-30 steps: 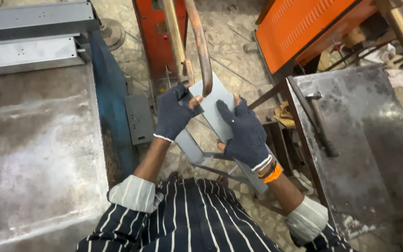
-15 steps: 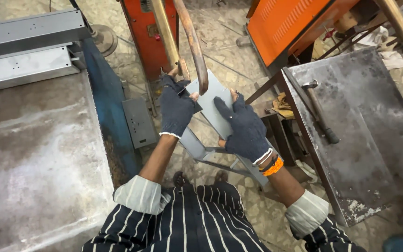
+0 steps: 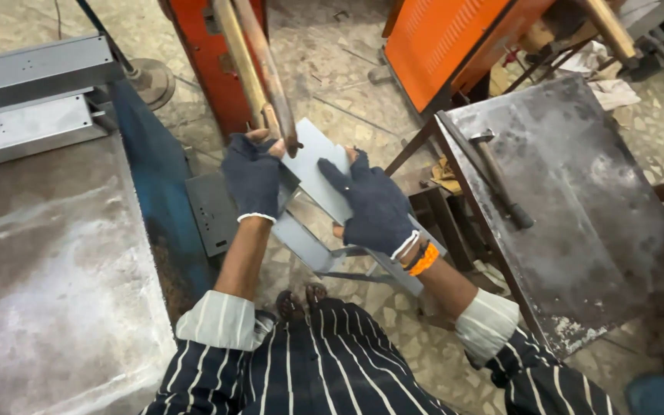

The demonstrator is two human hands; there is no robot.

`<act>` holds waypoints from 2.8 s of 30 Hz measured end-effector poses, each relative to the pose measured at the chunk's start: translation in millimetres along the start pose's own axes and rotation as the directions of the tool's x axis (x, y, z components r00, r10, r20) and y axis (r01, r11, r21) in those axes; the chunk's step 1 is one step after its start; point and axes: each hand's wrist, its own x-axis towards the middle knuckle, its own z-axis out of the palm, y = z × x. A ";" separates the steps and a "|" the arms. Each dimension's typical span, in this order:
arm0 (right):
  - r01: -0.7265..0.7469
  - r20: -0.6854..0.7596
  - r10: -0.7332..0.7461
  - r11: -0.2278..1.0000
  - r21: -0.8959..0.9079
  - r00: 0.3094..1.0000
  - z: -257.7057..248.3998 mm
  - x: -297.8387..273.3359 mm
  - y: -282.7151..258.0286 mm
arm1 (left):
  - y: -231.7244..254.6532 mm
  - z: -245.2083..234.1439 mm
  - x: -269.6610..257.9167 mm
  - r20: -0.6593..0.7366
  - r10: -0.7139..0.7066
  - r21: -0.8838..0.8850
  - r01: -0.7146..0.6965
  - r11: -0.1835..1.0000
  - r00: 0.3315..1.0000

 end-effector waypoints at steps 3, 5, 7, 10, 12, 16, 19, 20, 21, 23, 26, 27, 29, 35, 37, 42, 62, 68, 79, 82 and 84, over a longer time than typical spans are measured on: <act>0.026 -0.012 -0.026 0.999 0.023 1.000 0.2 -0.1 3.6 | -0.4 0.2 1.9 -0.020 0.027 0.086 -0.026 0.996 0.999; 0.011 0.001 -0.011 0.999 0.040 1.000 -0.5 0.8 4.5 | -5.4 -2.7 6.0 -0.037 0.019 0.073 -0.016 0.997 0.999; 0.000 0.018 -0.001 0.998 0.065 1.000 1.7 -0.1 5.7 | -7.9 -12.2 8.0 -0.058 0.009 0.068 -0.005 0.998 0.998; 0.062 -0.015 -0.061 0.993 0.101 0.998 4.4 -0.7 6.0 | -8.3 -31.4 6.7 0.147 0.088 0.113 -0.106 0.988 0.985; 0.001 0.028 -0.004 0.994 0.114 1.000 3.4 0.5 4.9 | -9.8 -38.6 3.6 0.304 0.048 0.122 -0.089 0.989 0.951; 0.094 -0.022 -0.092 0.990 0.104 0.995 9.0 0.4 14.0 | -18.4 -42.8 4.2 0.320 0.032 0.107 -0.069 0.992 0.947; 0.139 -0.033 -0.137 0.985 0.098 0.990 9.6 1.9 18.6 | -14.3 -39.0 2.8 0.379 0.056 0.125 -0.111 0.986 0.924; 0.142 -0.057 -0.137 0.985 0.094 0.989 10.4 2.6 18.7 | -10.2 -38.4 0.1 0.381 0.048 0.121 -0.101 0.988 0.923; 0.144 -0.080 -0.137 0.985 0.091 0.987 11.6 3.4 19.0 | -6.4 -37.7 -2.4 0.382 0.040 0.116 -0.091 0.989 0.923; 0.153 -0.064 -0.149 0.985 0.078 0.987 10.6 4.5 19.8 | -2.9 -35.9 -3.0 0.383 0.054 0.061 -0.084 0.995 0.922; 0.175 -0.076 -0.169 0.981 0.083 0.983 7.7 1.8 22.4 | -8.0 -32.3 -5.4 0.374 0.075 0.002 -0.082 0.997 0.924; 0.194 -0.104 -0.183 0.975 0.107 0.978 6.6 2.3 23.1 | -10.6 -31.4 -3.9 0.361 0.081 0.007 -0.090 0.996 0.929; 0.196 -0.110 -0.185 0.976 0.094 0.977 6.9 0.4 24.4 | -9.3 -28.7 -8.3 0.335 0.051 0.018 -0.061 0.998 0.941; 0.209 -0.135 -0.201 0.977 0.046 0.970 0.5 -2.2 22.9 | -35.9 -25.5 -4.8 0.267 0.043 0.017 -0.050 0.999 0.963; 0.201 -0.111 -0.196 0.979 0.034 0.974 -1.4 -3.9 21.0 | -38.8 -24.2 -7.2 0.269 0.002 0.013 -0.006 1.000 0.963; 0.199 -0.101 -0.195 0.980 0.027 0.975 -1.7 -3.0 20.8 | -40.9 -21.1 -8.2 0.206 0.017 0.006 -0.019 1.000 0.978; 0.218 -0.156 -0.217 0.976 -0.011 0.964 -0.9 -4.8 16.9 | -66.4 -24.3 -5.1 0.246 0.048 -0.094 -0.026 0.995 0.968; 0.230 -0.225 -0.231 0.973 -0.031 0.947 7.3 -7.7 16.1 | -47.2 -24.4 -8.5 0.232 0.086 -0.056 -0.075 0.996 0.969; 0.201 -0.237 -0.209 0.978 -0.056 0.949 11.8 -13.2 15.8 | -77.7 -28.4 -5.7 0.242 0.136 0.054 -0.153 0.987 0.961; 0.202 -0.233 -0.195 0.979 0.007 0.953 11.0 -10.2 12.3 | -68.4 -28.9 -0.9 0.254 0.046 0.040 -0.058 0.997 0.966; 0.175 -0.251 -0.182 0.983 -0.046 0.951 11.6 -13.0 13.0 | -61.3 -26.4 -1.3 0.290 0.144 -0.031 -0.141 0.990 0.946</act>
